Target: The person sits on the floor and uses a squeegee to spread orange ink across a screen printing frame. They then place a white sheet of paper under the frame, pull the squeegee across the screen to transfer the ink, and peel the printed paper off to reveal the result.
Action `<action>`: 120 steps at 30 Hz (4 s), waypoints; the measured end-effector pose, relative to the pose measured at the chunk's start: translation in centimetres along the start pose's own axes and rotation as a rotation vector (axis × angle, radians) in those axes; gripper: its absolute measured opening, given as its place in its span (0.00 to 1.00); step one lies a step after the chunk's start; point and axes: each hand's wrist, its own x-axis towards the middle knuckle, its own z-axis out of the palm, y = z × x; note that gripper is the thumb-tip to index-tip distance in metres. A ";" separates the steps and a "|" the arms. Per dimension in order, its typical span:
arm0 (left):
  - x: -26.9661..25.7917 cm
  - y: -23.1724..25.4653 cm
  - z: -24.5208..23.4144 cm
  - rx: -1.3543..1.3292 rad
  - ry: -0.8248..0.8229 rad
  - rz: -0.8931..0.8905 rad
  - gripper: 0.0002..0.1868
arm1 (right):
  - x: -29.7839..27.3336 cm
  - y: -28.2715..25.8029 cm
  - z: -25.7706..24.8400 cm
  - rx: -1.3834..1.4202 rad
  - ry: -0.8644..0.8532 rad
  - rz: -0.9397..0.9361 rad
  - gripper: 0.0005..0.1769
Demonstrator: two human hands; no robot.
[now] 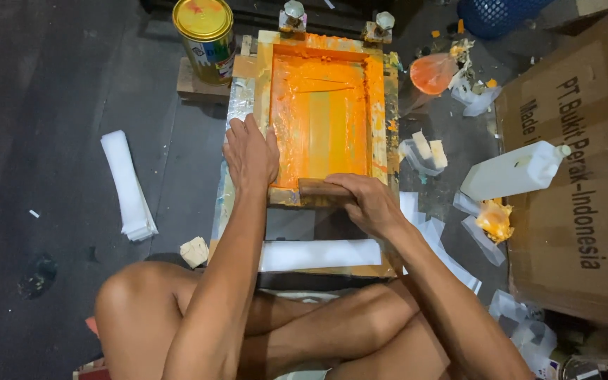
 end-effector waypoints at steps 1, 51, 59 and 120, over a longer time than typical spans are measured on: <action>-0.1 -0.2 0.2 0.003 0.001 -0.002 0.26 | 0.0 -0.1 -0.2 0.003 -0.001 -0.002 0.22; 0.2 -0.3 0.6 0.008 0.002 -0.002 0.26 | 12.3 6.6 -1.8 -0.050 0.276 -0.022 0.24; 0.6 -0.7 1.2 -0.004 0.010 -0.006 0.26 | 10.7 3.9 -1.5 -0.013 0.186 0.019 0.22; 0.2 -0.5 0.9 -0.032 0.058 0.030 0.25 | 0.3 2.1 -0.1 0.028 -0.033 -0.137 0.26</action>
